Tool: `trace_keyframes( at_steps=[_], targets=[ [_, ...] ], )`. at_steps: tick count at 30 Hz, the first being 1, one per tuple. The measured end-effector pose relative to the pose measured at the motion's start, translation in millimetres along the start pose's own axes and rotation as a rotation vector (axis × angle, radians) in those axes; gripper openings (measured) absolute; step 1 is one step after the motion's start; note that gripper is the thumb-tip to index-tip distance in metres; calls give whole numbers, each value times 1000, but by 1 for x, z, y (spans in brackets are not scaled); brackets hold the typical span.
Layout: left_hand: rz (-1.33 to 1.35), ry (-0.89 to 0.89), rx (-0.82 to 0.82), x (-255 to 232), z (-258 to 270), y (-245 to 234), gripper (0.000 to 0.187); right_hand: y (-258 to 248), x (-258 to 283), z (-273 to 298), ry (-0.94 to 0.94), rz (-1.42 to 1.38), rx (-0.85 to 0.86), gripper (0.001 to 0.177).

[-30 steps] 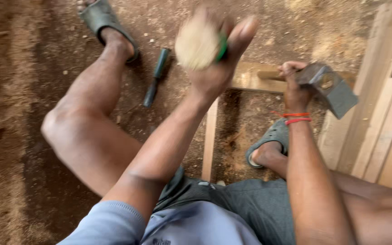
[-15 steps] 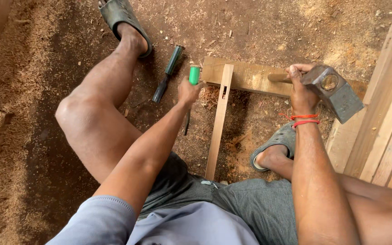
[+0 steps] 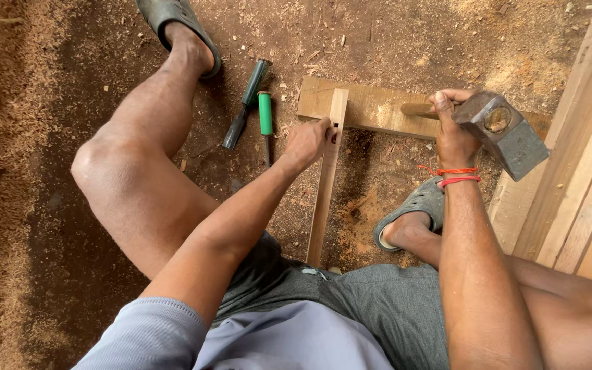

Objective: The person uses a mallet to strike a chisel, carving a mortise into a wooden workpiece while sitting on a floor covered in wood shavings.

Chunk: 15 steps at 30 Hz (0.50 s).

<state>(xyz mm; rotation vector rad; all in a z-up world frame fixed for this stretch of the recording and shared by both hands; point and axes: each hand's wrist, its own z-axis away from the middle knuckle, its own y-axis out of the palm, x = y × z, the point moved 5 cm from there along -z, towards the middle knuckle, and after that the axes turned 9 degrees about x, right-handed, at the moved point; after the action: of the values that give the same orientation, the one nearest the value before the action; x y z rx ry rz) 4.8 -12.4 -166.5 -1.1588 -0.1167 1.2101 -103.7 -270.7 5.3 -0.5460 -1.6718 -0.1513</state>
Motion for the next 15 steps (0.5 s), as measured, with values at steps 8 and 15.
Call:
trace_keyframes(
  at_steps=[8,15],
  targets=[
    [575,14,-244,8,-30,-47,29,5,1,4,-22,47,53,17],
    [758,-35,-592,92,-27,-125,72,-1,-21,2,45,87,67,25]
  ],
)
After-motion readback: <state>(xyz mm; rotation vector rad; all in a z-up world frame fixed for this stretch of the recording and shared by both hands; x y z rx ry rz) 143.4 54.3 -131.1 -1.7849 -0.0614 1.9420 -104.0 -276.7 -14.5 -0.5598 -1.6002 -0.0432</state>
